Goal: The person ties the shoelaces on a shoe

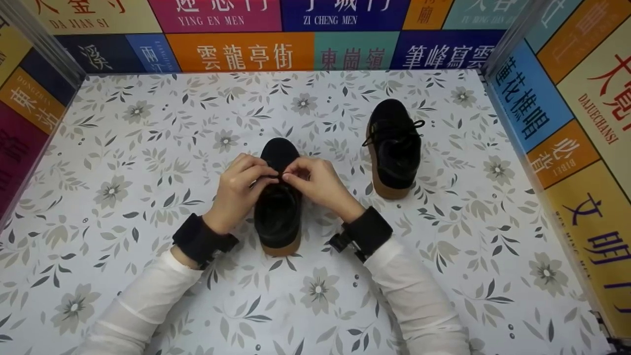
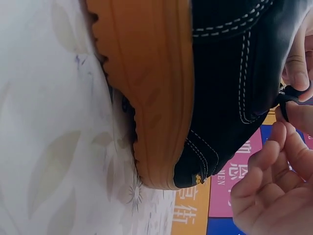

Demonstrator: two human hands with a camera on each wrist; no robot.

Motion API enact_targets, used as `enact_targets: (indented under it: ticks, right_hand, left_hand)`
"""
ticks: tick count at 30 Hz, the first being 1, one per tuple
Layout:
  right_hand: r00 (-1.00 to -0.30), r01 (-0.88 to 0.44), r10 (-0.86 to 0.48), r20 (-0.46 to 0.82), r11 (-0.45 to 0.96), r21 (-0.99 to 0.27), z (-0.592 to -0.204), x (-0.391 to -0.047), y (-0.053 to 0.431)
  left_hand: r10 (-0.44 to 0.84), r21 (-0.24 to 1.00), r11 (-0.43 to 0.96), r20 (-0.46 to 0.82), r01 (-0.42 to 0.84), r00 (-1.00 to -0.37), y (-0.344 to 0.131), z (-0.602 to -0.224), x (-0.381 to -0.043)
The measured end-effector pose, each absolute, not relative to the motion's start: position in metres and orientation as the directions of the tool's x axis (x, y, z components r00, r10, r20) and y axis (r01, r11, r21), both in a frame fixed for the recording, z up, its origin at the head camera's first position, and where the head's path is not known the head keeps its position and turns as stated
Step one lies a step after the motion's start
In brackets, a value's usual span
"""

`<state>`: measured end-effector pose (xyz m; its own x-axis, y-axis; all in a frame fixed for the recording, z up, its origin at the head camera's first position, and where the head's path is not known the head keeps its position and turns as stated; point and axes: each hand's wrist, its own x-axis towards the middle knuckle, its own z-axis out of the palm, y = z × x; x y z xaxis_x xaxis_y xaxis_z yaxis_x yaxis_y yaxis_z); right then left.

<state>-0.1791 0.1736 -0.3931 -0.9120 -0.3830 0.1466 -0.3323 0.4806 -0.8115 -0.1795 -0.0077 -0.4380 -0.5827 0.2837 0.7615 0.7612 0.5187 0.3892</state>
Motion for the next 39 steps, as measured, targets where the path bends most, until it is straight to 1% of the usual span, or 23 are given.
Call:
enact_targets:
  ticks: [8,13,18,24,33,39]
  right_hand:
    - [-0.913,-0.344,-0.378,0.155,0.505,-0.792,-0.421,-0.195,0.186]
    - [-0.901,-0.365,-0.403,0.163,0.497,-0.787,-0.425,-0.198,0.191]
    - [-0.894,-0.389,-0.41,0.18,0.514,-0.764,-0.424,-0.198,0.193]
    - [-0.883,-0.407,-0.434,0.178,0.521,-0.75,-0.419,-0.196,0.197]
    - [-0.861,-0.458,-0.462,0.213,0.521,-0.72,-0.417,-0.2,0.202]
    - [-0.836,-0.521,-0.483,0.258,0.555,-0.648,-0.415,-0.201,0.208]
  left_hand:
    - [0.278,0.453,0.476,0.736,0.754,-0.617,-0.013,-0.442,-0.178]
    - [0.274,0.492,0.45,0.718,0.745,-0.64,-0.016,-0.443,-0.179]
    - [0.275,0.503,0.443,0.712,0.742,-0.647,-0.018,-0.442,-0.18]
    - [0.321,0.464,0.464,0.706,0.755,-0.631,-0.022,-0.439,-0.18]
    - [0.393,0.364,0.514,0.705,0.777,-0.59,-0.029,-0.436,-0.182]
    - [0.446,0.311,0.565,0.664,0.765,-0.6,-0.038,-0.435,-0.182]
